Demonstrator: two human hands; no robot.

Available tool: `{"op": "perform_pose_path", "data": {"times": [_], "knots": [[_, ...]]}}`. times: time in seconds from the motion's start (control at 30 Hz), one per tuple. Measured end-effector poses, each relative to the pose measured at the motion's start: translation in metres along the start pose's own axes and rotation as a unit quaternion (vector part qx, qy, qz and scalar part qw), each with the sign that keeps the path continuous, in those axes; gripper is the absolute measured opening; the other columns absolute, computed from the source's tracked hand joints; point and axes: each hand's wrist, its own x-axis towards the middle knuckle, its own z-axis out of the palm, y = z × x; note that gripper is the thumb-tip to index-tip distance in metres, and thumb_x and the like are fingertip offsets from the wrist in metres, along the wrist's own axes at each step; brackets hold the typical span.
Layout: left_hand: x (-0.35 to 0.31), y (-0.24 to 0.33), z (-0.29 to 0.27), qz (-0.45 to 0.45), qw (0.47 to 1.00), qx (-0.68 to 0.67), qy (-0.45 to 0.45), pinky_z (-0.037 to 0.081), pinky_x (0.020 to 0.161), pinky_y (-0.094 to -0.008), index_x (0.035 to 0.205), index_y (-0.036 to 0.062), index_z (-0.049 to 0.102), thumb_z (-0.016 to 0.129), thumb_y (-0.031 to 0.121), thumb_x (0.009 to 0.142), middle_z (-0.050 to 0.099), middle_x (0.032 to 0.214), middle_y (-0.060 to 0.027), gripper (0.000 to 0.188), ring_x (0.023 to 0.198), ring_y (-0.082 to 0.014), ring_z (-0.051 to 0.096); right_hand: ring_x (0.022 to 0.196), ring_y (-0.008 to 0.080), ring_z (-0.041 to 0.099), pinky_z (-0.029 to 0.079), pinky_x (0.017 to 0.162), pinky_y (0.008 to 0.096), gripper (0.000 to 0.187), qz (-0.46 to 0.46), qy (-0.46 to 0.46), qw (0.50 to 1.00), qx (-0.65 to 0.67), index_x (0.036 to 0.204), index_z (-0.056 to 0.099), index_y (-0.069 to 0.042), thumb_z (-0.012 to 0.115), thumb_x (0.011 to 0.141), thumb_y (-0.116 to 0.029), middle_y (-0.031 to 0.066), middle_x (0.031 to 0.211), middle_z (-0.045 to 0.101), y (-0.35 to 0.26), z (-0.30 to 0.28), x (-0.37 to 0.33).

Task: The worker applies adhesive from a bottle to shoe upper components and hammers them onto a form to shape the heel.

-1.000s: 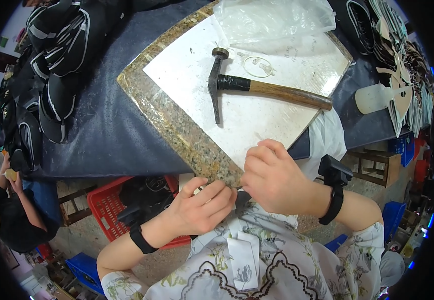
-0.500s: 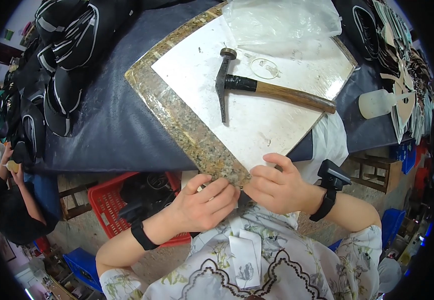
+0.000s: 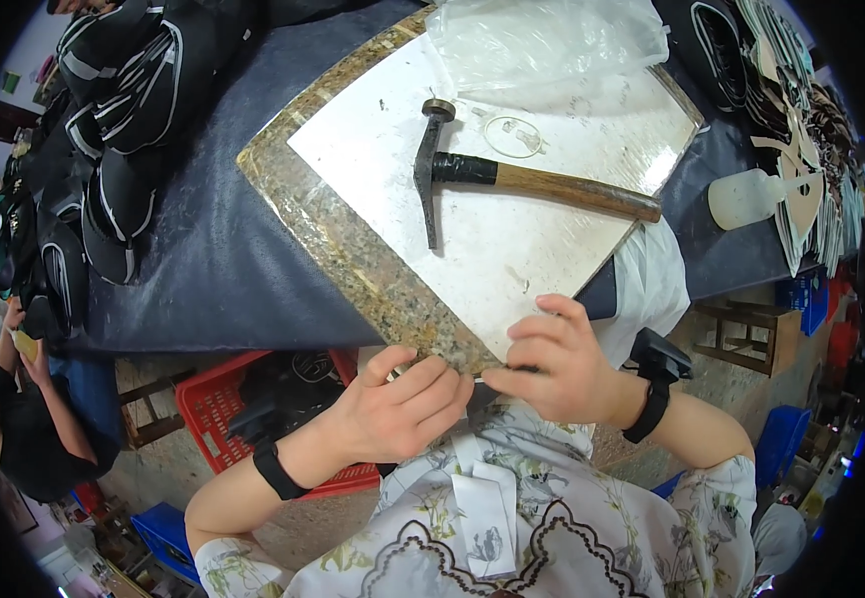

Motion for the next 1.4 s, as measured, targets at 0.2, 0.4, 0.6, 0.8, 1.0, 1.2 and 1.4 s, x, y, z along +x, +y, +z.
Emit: {"op": "perform_pose_path", "data": {"times": [0.2, 0.4, 0.6, 0.8, 1.0, 1.2, 1.4], "knots": [[0.0, 0.001, 0.0, -0.006, 1.0, -0.005, 0.0, 0.036, 0.084, -0.0348, 0.09, 0.0104, 0.068, 0.066, 0.015, 0.072, 0.059, 0.091, 0.0007, 0.018, 0.09, -0.0138, 0.057, 0.095, 0.0183, 0.054, 0.037, 0.092, 0.042, 0.019, 0.112, 0.036, 0.989, 0.085, 0.085, 0.065, -0.011, 0.071, 0.067, -0.011, -0.0001, 0.083, 0.055, -0.008, 0.001, 0.003], [0.0, 0.001, 0.001, 0.003, 1.0, -0.001, 0.005, 0.032, 0.094, -0.0353, 0.088, 0.009, 0.064, 0.063, 0.016, 0.074, 0.058, 0.094, 0.0003, 0.015, 0.095, -0.0129, 0.056, 0.096, 0.0174, 0.054, 0.035, 0.095, 0.0422, 0.015, 0.044, 0.011, 0.998, 0.038, 0.083, 0.067, -0.011, 0.068, 0.069, -0.012, -0.0019, 0.084, 0.057, -0.005, 0.004, 0.003], [0.001, 0.001, 0.0, 0.008, 1.0, -0.001, 0.005, 0.037, 0.083, -0.0337, 0.085, 0.0097, 0.068, 0.067, 0.013, 0.07, 0.06, 0.092, 0.0001, 0.015, 0.091, -0.0147, 0.058, 0.099, 0.016, 0.054, 0.033, 0.099, 0.0427, 0.012, 0.008, -0.012, 1.0, 0.014, 0.082, 0.066, -0.013, 0.063, 0.07, -0.013, -0.0035, 0.084, 0.057, 0.0, -0.004, 0.012], [0.004, 0.006, -0.006, 0.014, 0.999, 0.034, -0.022, 0.035, 0.091, -0.0344, 0.086, 0.0069, 0.063, 0.061, 0.016, 0.072, 0.058, 0.092, -0.002, 0.017, 0.095, -0.0146, 0.057, 0.098, 0.0162, 0.053, 0.032, 0.101, 0.0445, 0.015, -0.078, -0.086, 0.988, -0.103, 0.084, 0.068, -0.015, 0.062, 0.07, -0.017, -0.0032, 0.084, 0.055, -0.014, -0.013, 0.008], [0.004, 0.014, -0.005, -0.024, 0.999, 0.039, -0.02, 0.036, 0.084, -0.0357, 0.089, 0.0082, 0.066, 0.071, 0.019, 0.07, 0.059, 0.094, -0.0021, 0.021, 0.091, -0.0163, 0.057, 0.103, 0.0161, 0.052, 0.03, 0.103, 0.0454, 0.022, 0.031, -0.058, 0.991, -0.117, 0.093, 0.067, -0.015, 0.059, 0.072, -0.018, -0.0019, 0.086, 0.055, -0.011, -0.024, -0.002], [-0.001, 0.014, -0.001, -0.02, 0.999, 0.037, -0.01, 0.037, 0.083, -0.0357, 0.091, 0.0074, 0.066, 0.071, 0.021, 0.071, 0.059, 0.094, -0.003, 0.025, 0.09, -0.0169, 0.058, 0.104, 0.0173, 0.051, 0.03, 0.103, 0.048, 0.025, 0.029, -0.046, 0.993, -0.103, 0.098, 0.066, -0.021, 0.06, 0.074, -0.02, -0.0013, 0.091, 0.055, -0.012, -0.017, -0.001], [-0.002, 0.014, 0.002, -0.033, 0.999, 0.019, 0.009, 0.039, 0.079, -0.0352, 0.09, 0.0057, 0.065, 0.072, 0.019, 0.07, 0.059, 0.094, -0.0044, 0.025, 0.089, -0.0179, 0.058, 0.107, 0.0204, 0.052, 0.031, 0.102, 0.0495, 0.028, -0.002, -0.065, 0.995, -0.081, 0.099, 0.066, -0.018, 0.061, 0.072, -0.014, 0.0004, 0.092, 0.055, -0.003, -0.022, 0.016]]}}
